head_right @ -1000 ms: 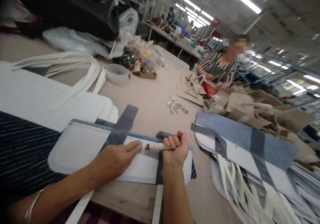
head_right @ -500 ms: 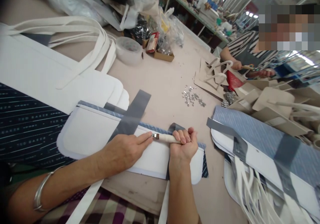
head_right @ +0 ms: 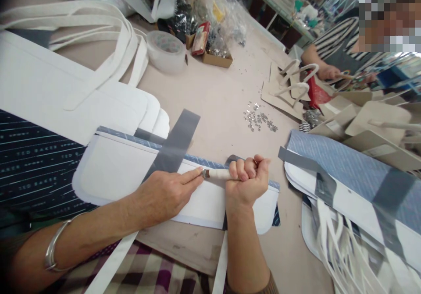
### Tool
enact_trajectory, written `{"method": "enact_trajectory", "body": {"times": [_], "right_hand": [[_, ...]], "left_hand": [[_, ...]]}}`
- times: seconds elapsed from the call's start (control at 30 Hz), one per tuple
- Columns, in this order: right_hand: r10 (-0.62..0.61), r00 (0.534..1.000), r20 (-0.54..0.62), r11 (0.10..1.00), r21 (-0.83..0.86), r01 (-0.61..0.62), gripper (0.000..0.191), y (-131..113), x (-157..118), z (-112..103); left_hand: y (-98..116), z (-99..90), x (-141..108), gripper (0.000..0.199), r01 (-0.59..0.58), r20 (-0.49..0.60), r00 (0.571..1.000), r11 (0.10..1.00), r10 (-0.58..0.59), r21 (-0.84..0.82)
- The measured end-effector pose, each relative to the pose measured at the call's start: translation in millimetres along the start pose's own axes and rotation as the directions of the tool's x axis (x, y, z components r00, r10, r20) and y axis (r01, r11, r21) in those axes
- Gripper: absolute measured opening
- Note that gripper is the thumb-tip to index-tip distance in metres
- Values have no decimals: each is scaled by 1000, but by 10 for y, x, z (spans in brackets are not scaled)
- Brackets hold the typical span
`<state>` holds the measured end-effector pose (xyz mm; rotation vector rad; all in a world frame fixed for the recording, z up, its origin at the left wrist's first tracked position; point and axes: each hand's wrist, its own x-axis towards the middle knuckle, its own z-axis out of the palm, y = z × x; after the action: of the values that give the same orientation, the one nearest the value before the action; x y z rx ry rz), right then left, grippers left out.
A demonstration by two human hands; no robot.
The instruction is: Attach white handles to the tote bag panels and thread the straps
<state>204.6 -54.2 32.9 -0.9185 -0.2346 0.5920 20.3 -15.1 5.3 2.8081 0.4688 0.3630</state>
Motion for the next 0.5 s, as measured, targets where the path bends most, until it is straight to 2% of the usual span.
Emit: {"method": "enact_trajectory", "body": {"times": [0.1,0.17,0.27,0.37,0.5], "right_hand": [[-84,982,172,991,-90,100,26,-35,-81,168],[-97,965,243,985,-118,129,26,-62,-105,210],[-91,971,223,984,-128,122,26,-104,-96,166],[-139,975,170,978,-129,162,26,-127,-81,82],[-162,963,215,970,-143,195,28,-107,-91,64]], "left_hand": [[7,-1,-3,37,11,-12,1000,1000,-11,18],[13,-12,-4,37,17,-7,1000,999,-17,32],[17,-31,-4,37,13,0,1000,999,-13,33],[17,-35,-3,36,6,-7,1000,999,-6,33],[13,-20,1,37,9,-4,1000,999,-8,32]]}}
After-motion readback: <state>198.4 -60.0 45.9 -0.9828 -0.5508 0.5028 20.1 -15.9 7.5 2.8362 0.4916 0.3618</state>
